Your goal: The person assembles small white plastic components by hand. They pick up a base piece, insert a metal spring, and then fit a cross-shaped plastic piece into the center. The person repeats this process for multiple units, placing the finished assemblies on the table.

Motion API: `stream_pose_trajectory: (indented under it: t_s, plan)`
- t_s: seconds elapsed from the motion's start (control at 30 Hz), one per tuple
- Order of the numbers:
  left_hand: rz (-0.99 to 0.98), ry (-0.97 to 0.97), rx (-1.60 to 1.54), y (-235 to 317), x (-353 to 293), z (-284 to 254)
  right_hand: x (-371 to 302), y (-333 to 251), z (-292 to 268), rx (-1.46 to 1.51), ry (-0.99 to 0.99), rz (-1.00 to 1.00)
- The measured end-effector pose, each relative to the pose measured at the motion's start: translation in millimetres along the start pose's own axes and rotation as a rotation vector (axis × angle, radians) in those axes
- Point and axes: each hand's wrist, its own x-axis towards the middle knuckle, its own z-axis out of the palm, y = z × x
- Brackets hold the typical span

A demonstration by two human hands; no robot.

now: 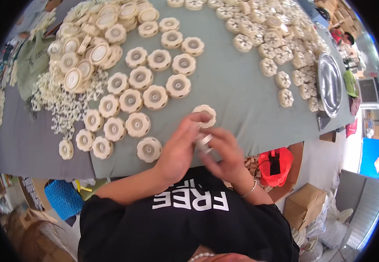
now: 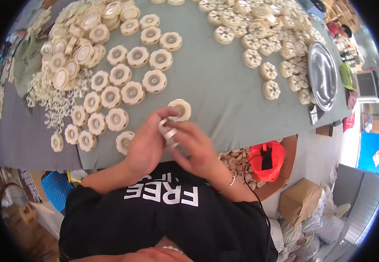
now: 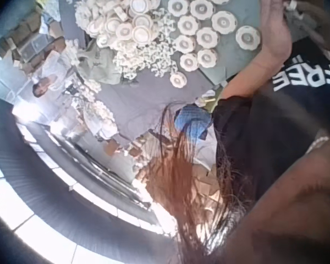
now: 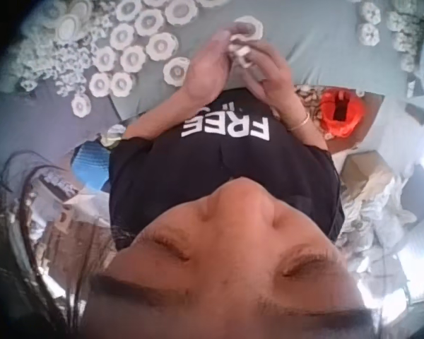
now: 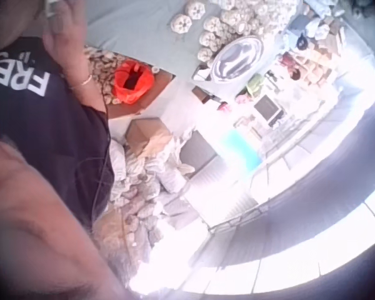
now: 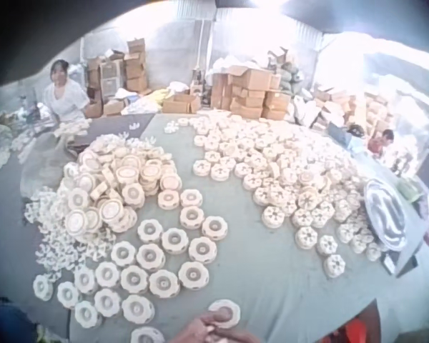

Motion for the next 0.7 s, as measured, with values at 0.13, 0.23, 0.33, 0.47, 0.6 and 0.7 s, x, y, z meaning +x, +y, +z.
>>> stream_pose_trajectory:
  t_s: [0.13,0.23,0.33,0.47,0.6,0.7]
  plan:
    - [0.365,-0.027,0.739,-1,-1,-9,-19,30,-17,0.541,0.252,0.653]
    - [0.243,0.080,1.177,12,3,1,-12,54,-54,0.201,0.069,0.837]
    - [0.272,0.138,1.407,-10,20,-7,0,53,-64,-0.341,-0.104,0.802]
    - [0.389,0.070,1.447,-19,32,-23,7,56,-66,-0.680,0.020,0.540]
    - [0.256,-0.001,1.237,-13,23,-26,19,52,-80,-0.179,-0.178,0.475]
    - [0.226,0.006,1.114,-7,20,-25,13,62,-76,-0.101,-0.114,0.540]
